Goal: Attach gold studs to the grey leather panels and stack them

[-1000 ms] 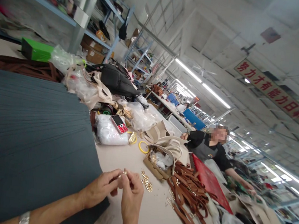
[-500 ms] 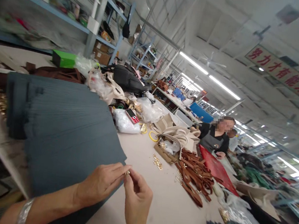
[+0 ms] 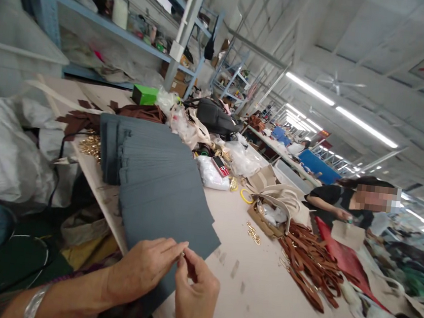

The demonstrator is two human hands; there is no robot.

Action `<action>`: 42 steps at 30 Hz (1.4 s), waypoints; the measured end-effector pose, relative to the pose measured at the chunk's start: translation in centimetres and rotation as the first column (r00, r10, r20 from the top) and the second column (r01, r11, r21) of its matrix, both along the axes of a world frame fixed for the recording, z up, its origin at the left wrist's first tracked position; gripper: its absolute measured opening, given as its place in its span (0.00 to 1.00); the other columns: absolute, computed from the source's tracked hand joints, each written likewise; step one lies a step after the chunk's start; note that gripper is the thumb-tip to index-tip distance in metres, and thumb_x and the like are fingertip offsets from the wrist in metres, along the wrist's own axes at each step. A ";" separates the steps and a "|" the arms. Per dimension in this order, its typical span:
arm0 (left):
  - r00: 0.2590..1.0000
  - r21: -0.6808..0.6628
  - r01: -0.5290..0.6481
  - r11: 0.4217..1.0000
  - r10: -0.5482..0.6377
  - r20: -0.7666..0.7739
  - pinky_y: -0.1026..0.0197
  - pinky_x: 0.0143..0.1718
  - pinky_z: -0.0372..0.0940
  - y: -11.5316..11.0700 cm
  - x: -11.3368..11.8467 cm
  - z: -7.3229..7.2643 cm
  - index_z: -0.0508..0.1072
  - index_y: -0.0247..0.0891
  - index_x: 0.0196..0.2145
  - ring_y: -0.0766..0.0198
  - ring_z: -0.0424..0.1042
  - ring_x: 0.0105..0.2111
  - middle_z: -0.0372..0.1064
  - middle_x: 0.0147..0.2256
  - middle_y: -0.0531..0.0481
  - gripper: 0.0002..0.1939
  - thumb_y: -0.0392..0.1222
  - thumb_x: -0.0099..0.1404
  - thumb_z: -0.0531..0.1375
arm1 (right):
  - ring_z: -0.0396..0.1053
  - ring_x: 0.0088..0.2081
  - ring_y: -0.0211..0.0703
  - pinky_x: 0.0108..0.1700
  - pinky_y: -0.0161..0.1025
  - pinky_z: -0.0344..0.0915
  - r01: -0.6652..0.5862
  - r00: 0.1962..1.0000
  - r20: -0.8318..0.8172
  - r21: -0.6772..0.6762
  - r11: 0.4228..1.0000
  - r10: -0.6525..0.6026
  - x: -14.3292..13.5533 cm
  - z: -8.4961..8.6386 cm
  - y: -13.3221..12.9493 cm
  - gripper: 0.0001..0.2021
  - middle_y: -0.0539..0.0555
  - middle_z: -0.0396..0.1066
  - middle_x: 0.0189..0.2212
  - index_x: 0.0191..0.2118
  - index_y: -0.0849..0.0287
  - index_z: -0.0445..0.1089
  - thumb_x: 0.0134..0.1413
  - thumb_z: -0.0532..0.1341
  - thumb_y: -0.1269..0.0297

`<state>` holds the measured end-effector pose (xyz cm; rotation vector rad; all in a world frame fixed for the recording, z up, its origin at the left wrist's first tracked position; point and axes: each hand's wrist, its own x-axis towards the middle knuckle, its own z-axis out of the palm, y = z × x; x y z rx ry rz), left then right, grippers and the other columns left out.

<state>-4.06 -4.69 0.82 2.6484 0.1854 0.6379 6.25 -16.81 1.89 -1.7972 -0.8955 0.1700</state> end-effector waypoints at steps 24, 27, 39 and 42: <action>0.976 -0.794 -0.154 0.588 0.216 -0.029 0.65 0.36 0.63 2.1 -4.4 -1.8 0.70 0.41 0.40 0.66 0.68 0.33 0.66 0.31 0.56 0.08 0.38 0.68 0.51 | 0.76 0.29 0.47 0.34 0.40 0.74 0.015 0.969 -0.243 -0.088 0.996 -0.036 1.0 -1.9 4.5 0.20 0.57 0.78 0.30 0.38 0.61 0.78 0.48 0.66 0.48; 0.955 -0.936 -0.224 0.271 0.254 -0.155 0.66 0.25 0.55 1.9 -6.8 -3.9 0.69 0.40 0.36 0.68 0.58 0.22 0.54 0.22 0.62 0.09 0.46 0.60 0.60 | 0.74 0.29 0.46 0.34 0.39 0.71 0.043 0.997 -0.058 -0.198 0.979 -0.056 3.3 -2.9 4.3 0.19 0.55 0.77 0.28 0.36 0.59 0.77 0.52 0.62 0.47; 0.959 -0.991 -0.094 0.095 0.275 -0.065 0.59 0.40 0.67 0.2 -8.8 -6.2 0.75 0.41 0.33 0.59 0.72 0.33 0.75 0.31 0.52 0.14 0.54 0.58 0.65 | 0.69 0.28 0.42 0.32 0.36 0.60 -0.233 0.971 -0.086 -0.563 0.793 0.224 2.4 -2.3 0.8 0.10 0.49 0.73 0.24 0.31 0.55 0.75 0.55 0.58 0.60; 0.977 -0.996 0.016 -0.084 0.212 -0.002 0.55 0.45 0.69 -0.2 -8.1 -4.9 0.76 0.41 0.42 0.56 0.75 0.38 0.78 0.38 0.49 0.18 0.52 0.57 0.67 | 0.67 0.28 0.40 0.32 0.35 0.60 -0.312 0.940 -0.278 -0.469 0.826 0.197 2.1 -2.5 1.1 0.09 0.49 0.71 0.24 0.31 0.57 0.76 0.52 0.60 0.60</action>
